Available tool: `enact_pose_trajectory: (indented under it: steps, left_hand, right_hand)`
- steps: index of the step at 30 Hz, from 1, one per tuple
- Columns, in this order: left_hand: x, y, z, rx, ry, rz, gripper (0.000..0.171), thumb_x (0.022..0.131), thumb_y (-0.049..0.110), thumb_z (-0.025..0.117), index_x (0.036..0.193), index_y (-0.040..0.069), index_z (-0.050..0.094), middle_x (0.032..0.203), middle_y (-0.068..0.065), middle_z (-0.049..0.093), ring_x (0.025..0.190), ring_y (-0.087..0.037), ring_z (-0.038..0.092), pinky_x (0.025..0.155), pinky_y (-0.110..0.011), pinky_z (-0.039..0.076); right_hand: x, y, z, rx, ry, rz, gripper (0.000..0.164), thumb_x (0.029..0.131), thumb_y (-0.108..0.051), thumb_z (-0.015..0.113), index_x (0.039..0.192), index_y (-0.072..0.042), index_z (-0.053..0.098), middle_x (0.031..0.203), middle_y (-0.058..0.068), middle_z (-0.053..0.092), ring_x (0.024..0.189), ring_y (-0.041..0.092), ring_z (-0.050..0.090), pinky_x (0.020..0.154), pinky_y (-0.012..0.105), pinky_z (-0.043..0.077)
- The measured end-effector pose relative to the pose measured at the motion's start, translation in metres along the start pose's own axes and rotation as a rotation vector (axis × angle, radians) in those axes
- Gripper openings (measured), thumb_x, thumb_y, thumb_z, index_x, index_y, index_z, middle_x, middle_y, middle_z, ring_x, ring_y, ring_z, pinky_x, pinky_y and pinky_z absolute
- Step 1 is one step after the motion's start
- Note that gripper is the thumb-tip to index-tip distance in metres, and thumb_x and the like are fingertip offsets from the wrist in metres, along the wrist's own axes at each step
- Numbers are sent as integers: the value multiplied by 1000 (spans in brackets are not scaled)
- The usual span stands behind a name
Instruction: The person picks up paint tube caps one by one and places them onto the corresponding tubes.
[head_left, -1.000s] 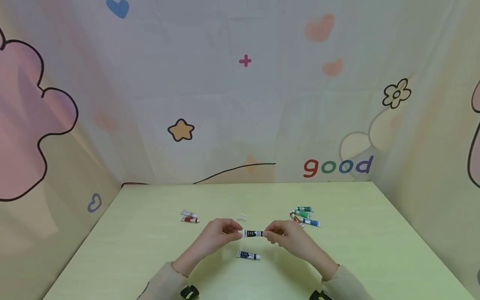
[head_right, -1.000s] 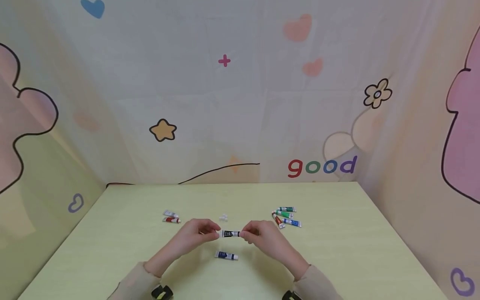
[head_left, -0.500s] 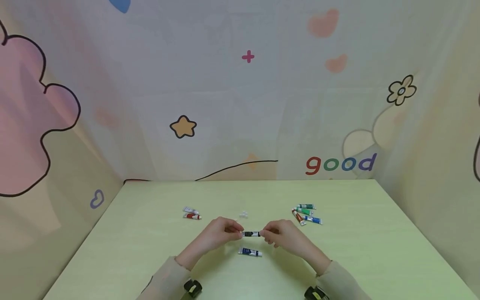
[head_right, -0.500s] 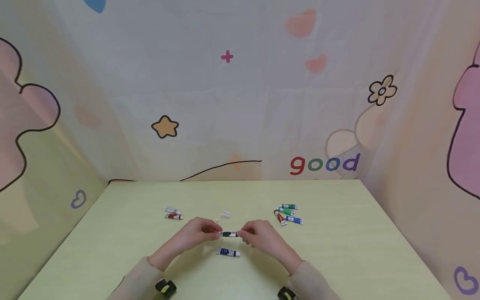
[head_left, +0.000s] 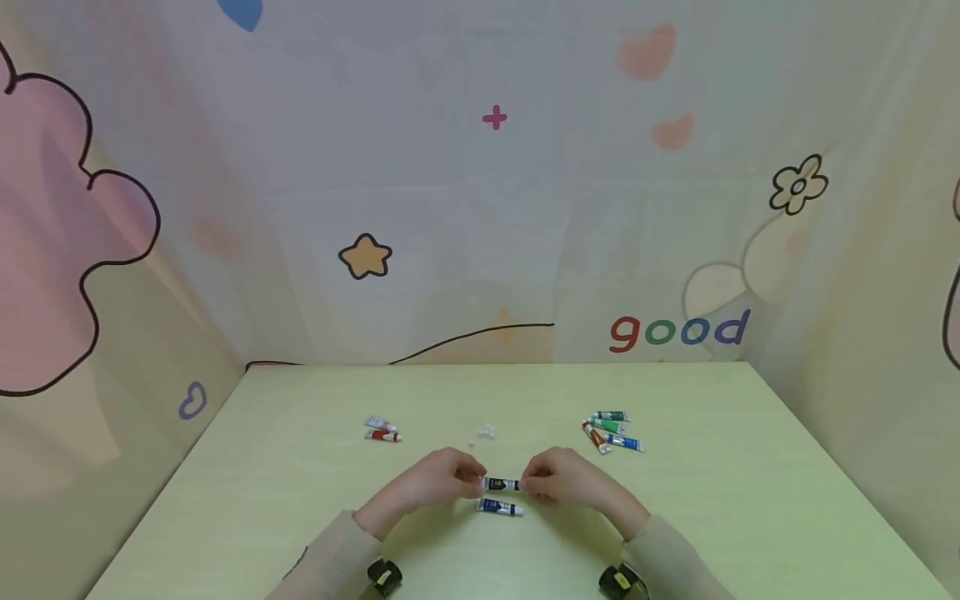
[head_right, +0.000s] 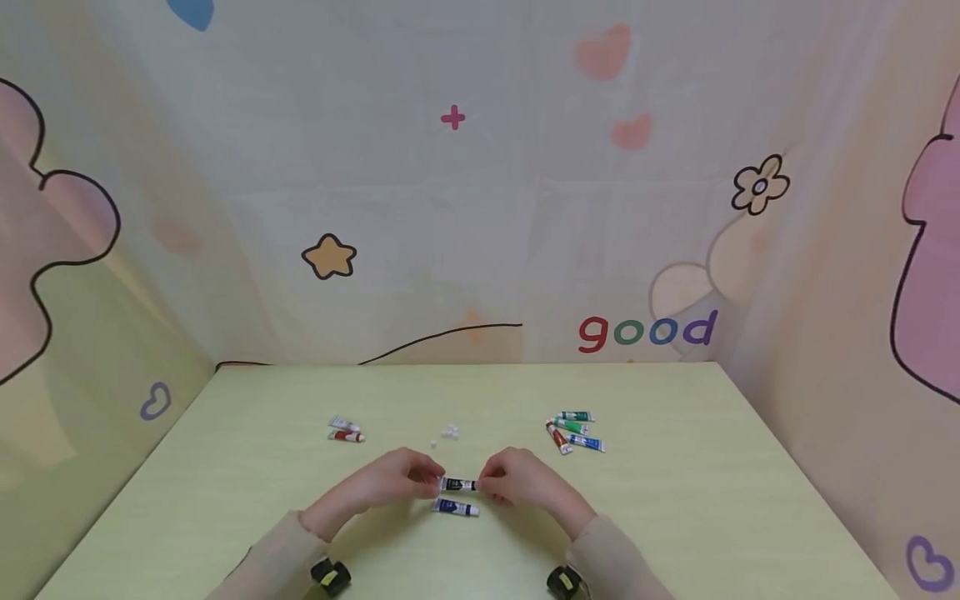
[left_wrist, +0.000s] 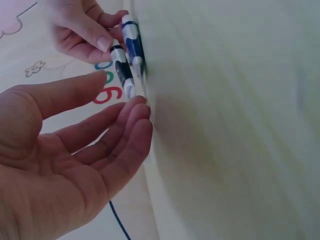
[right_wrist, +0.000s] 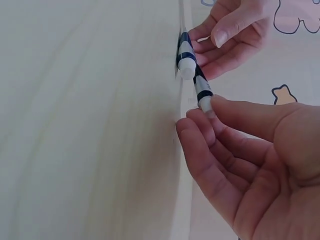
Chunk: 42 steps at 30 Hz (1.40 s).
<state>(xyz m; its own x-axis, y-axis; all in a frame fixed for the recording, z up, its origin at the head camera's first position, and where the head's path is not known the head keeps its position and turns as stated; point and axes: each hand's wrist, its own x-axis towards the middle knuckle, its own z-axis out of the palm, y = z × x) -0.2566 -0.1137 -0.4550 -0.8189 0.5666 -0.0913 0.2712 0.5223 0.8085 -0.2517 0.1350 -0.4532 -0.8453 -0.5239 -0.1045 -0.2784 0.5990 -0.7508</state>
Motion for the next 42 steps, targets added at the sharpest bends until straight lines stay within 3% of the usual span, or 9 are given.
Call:
enact_pose_trajectory:
  steps: [13,29,42]
  left_hand:
    - [-1,3,-1,43,-18,-5,25,87,1,74,110,-8,70,91,-4,70,85,-16,62,82,-37,52]
    - [-10,2,-4,63,-20,12,23,85,0,75,107,-6,71,92,-4,70,85,-17,63,81,-38,52]
    - [-16,6,-1,53,-34,-13,25,85,0,74,109,-6,69,91,-6,72,83,-16,63,78,-35,51]
  right_hand:
    - [5,-4,3,-28,-25,-12,7,94,-6,69,87,-5,71,71,-2,63,62,12,55,58,26,46]
    - [6,-8,3,4,-58,-1,4,92,-5,71,92,-1,71,79,1,68,67,14,61,61,27,53]
    - [3,-11,2,42,-63,1,3,90,0,71,93,0,71,79,3,68,68,15,63,63,31,55]
